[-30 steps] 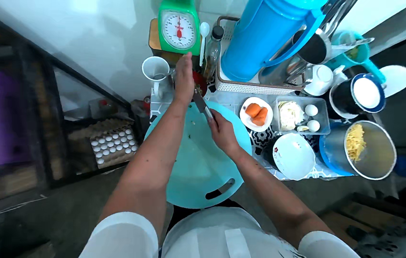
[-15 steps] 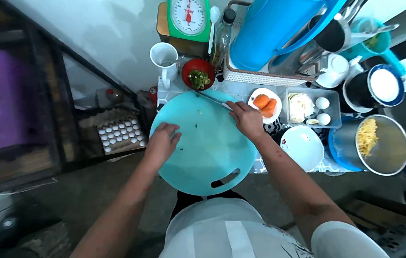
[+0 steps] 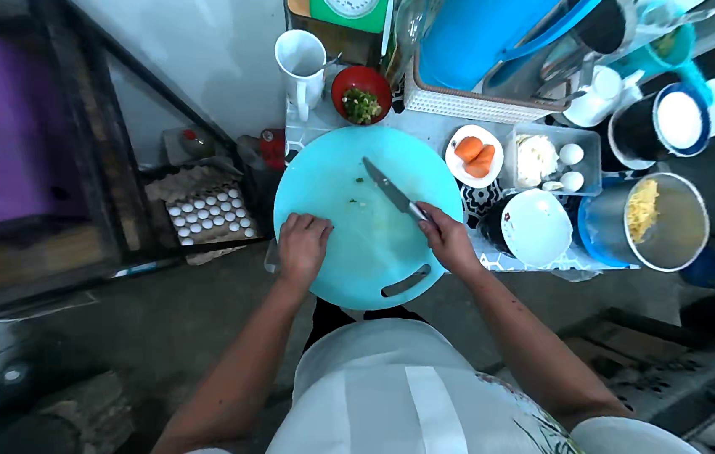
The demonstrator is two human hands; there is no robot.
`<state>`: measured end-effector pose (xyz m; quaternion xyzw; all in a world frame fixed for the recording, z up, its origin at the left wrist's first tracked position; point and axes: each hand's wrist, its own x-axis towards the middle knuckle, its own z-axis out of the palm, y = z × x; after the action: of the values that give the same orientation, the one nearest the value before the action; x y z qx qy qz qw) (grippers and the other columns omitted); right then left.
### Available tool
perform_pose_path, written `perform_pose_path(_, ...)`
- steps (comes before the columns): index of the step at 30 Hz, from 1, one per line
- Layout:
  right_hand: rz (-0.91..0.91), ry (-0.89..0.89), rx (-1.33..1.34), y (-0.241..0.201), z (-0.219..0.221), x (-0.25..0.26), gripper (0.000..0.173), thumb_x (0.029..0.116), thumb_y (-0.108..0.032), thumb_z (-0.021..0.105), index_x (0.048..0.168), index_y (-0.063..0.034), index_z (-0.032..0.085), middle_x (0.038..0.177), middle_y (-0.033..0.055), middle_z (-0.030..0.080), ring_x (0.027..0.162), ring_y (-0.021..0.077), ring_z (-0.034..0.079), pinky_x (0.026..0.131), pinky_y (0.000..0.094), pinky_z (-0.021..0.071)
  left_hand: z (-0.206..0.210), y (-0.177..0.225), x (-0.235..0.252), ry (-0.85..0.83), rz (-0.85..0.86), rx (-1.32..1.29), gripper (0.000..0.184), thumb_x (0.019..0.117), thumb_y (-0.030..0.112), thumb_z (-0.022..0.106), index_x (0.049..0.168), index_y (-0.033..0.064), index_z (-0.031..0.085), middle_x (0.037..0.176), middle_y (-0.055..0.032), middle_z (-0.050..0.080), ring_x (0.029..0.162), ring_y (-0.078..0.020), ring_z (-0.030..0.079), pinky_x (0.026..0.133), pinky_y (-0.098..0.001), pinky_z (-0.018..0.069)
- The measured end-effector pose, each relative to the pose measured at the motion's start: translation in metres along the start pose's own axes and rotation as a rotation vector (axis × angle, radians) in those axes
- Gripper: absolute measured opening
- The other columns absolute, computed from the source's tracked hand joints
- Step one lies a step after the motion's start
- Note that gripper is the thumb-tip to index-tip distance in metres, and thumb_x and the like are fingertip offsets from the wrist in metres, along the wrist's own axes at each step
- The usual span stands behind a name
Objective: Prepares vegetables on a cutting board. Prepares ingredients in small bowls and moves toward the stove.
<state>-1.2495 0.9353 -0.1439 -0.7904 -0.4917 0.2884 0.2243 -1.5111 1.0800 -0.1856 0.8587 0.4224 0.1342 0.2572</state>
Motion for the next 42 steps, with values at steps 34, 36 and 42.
perform_pose_path(34, 0.179, -0.080, 0.251, -0.013, -0.004, 0.051, 0.036, 0.1096, -0.021, 0.050, 0.143, -0.0103, 0.058, 0.101, 0.0123, 0.069, 0.058, 0.0152, 0.059, 0.053, 0.0332, 0.0528, -0.008, -0.013, 0.119, -0.300, 0.258, -0.020, 0.030, 0.0997, 0.020, 0.067, 0.129, 0.0131, 0.072, 0.121, -0.0200, 0.065, 0.116, -0.0421, 0.057, 0.100, -0.0578, 0.0458)
perform_pose_path(36, 0.131, -0.156, 0.252, -0.014, -0.002, 0.053, 0.036, 0.1096, -0.021, 0.050, 0.143, -0.0115, 0.058, 0.100, 0.0119, 0.069, 0.057, 0.0149, 0.059, 0.053, 0.0330, 0.0525, -0.009, -0.013, 0.112, -0.312, 0.316, -0.003, 0.027, 0.1004, 0.019, 0.065, 0.125, 0.0126, 0.074, 0.117, -0.0188, 0.066, 0.113, -0.0411, 0.059, 0.098, -0.0569, 0.0470)
perform_pose_path(42, 0.089, -0.220, 0.267, -0.006, 0.010, 0.013, 0.033, 0.1080, -0.020, 0.054, 0.140, -0.0150, 0.062, 0.091, 0.0103, 0.070, 0.056, 0.0154, 0.059, 0.054, 0.0342, 0.0541, -0.011, -0.014, 0.059, -0.251, 0.290, -0.018, 0.032, 0.0950, 0.025, 0.074, 0.122, 0.0080, 0.074, 0.112, -0.0171, 0.069, 0.106, -0.0385, 0.063, 0.094, -0.0550, 0.0509)
